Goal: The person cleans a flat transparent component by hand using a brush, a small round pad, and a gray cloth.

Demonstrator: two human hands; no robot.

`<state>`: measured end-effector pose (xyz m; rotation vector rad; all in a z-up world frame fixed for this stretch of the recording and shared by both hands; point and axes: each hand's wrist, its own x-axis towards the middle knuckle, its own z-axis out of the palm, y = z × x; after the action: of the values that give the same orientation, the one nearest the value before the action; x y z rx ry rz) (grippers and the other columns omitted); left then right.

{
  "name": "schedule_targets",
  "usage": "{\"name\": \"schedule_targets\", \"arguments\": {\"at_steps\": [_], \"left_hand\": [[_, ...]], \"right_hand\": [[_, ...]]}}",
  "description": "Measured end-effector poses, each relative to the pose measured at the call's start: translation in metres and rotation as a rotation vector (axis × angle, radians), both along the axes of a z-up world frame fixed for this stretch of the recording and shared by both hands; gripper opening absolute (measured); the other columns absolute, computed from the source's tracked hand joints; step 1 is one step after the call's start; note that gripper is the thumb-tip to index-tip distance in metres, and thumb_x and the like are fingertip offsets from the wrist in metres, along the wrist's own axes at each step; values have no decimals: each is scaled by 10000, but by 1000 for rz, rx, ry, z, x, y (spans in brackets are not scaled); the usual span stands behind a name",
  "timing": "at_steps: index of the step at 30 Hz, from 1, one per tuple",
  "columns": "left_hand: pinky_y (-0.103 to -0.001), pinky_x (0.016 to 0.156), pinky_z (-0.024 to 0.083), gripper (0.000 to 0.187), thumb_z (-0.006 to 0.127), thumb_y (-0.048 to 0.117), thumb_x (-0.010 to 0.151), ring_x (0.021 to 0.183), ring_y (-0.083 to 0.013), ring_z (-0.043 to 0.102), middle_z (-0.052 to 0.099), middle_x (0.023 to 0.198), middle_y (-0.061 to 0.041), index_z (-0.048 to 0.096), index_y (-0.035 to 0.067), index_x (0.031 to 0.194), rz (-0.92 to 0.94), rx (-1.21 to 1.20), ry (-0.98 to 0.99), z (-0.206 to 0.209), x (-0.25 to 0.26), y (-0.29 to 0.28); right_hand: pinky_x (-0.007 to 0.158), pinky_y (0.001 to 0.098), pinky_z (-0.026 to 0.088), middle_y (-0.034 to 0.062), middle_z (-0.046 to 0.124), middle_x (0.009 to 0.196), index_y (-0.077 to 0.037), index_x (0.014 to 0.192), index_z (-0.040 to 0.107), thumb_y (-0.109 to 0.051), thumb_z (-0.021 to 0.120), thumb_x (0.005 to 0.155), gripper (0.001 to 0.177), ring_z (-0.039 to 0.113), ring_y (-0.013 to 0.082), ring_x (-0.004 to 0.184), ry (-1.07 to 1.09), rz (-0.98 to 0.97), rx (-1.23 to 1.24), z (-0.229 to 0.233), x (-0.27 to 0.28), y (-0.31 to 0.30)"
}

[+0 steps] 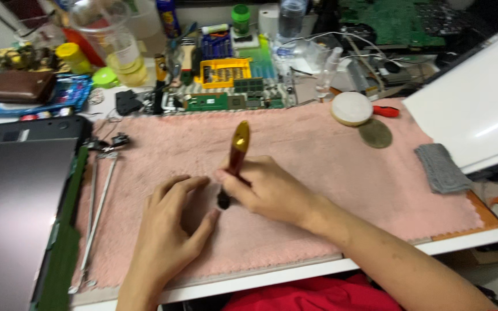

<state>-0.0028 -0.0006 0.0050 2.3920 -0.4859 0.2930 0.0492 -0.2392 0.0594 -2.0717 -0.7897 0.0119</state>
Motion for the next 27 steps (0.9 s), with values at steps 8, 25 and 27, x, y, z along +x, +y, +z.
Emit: {"name": "schedule_targets", "arguments": {"at_steps": [8, 25, 27], "left_hand": [[-537, 1201, 426, 619, 828, 419, 910, 1483, -315, 588, 801, 1456, -6, 740, 194, 1480, 22, -8, 38, -3, 2, -1], [-531, 1199, 439, 707, 838, 391, 911, 1494, -307, 570, 769, 1516, -49, 679, 155, 1558, 41, -43, 105, 5, 0, -2], [-525, 1194, 436, 741, 842, 386, 910, 1486, -307, 573, 773, 1516, -27, 644, 154, 1586, 39, -33, 87, 2, 1, -1]], "right_hand": [[690, 272, 708, 85, 800, 913, -88, 917, 731, -310, 549, 1197, 401, 863, 203, 800, 385, -474, -246, 11, -10, -160], [519, 256, 630, 118, 831, 767, -37, 916, 779, -290, 572, 1200, 433, 769, 171, 566, 305, -352, -197, 3, 19, -68], [600, 249, 697, 107, 835, 825, -59, 958, 751, -336, 497, 1214, 455, 827, 197, 668, 260, -205, -159, -3, 27, -30]]}}
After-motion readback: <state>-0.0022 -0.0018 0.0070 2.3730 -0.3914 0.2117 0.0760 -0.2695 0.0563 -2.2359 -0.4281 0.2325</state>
